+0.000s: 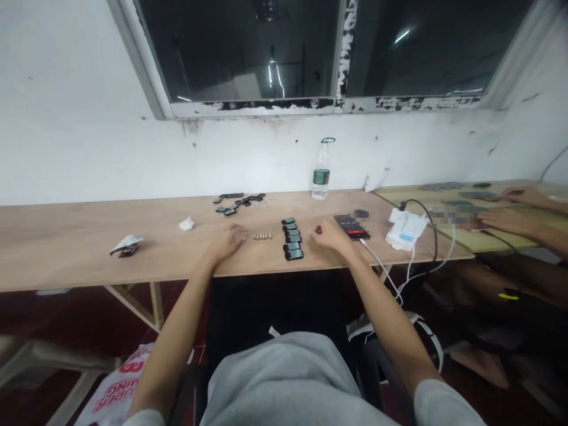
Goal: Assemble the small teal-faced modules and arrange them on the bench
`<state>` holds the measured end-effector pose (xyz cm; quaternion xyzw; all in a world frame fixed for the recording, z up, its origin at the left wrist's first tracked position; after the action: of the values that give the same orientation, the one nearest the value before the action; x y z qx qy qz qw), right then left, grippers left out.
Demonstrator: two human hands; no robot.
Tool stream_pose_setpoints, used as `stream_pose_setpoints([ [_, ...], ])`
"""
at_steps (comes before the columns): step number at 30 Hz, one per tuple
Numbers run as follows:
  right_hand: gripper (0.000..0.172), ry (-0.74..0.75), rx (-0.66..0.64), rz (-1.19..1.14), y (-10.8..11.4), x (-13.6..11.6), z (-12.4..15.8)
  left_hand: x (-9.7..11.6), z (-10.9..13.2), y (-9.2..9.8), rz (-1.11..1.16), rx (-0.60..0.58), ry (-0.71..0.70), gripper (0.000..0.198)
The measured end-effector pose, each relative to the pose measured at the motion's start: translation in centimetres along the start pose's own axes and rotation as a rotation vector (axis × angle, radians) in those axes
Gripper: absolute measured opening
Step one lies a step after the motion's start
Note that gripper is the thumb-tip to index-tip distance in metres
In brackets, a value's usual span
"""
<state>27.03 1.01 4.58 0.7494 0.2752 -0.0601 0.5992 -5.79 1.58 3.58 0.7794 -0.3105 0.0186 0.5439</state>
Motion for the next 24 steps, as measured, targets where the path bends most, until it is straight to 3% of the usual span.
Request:
stream_pose_setpoints([
  [3, 0.034, 0.046, -0.066, 0.0, -0.7, -3.2, 1.0, 1.1, -0.5, -0.8, -0.009, -0.026, -0.022, 0.042],
  [6, 0.044, 0.053, -0.116, 0.034, -1.7, -4.4, 1.3, 1.3, -0.7, -2.1, -0.003, -0.087, 0.017, 0.043],
  [9, 0.043, 0.071, -0.119, 0.05, -2.2, -4.6, 1.1, 1.6, -0.8, -2.9, 0.001, -0.108, 0.025, 0.042],
  [15, 0.032, 0.08, -0.132, -0.001, -2.7, -4.8, 0.9, 1.9, -1.3, -3.0, -0.045, -0.027, 0.093, 0.039],
  [24, 0.035, 0.064, -0.222, -0.129, -3.4, -4.7, 0.9, 1.0, -1.2, -3.5, -0.026, -0.012, 0.162, 0.024],
])
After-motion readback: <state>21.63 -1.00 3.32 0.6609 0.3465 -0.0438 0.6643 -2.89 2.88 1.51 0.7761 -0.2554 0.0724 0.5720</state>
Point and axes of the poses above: each hand's wrist, its own z-axis away from the middle knuckle, its own y-axis out of the back of the hand, x = y × z, the point moved 10 cm from there along -z, towards the middle knuckle, and after that the axes turned 2 degrees about z, right-handed, at the moved point
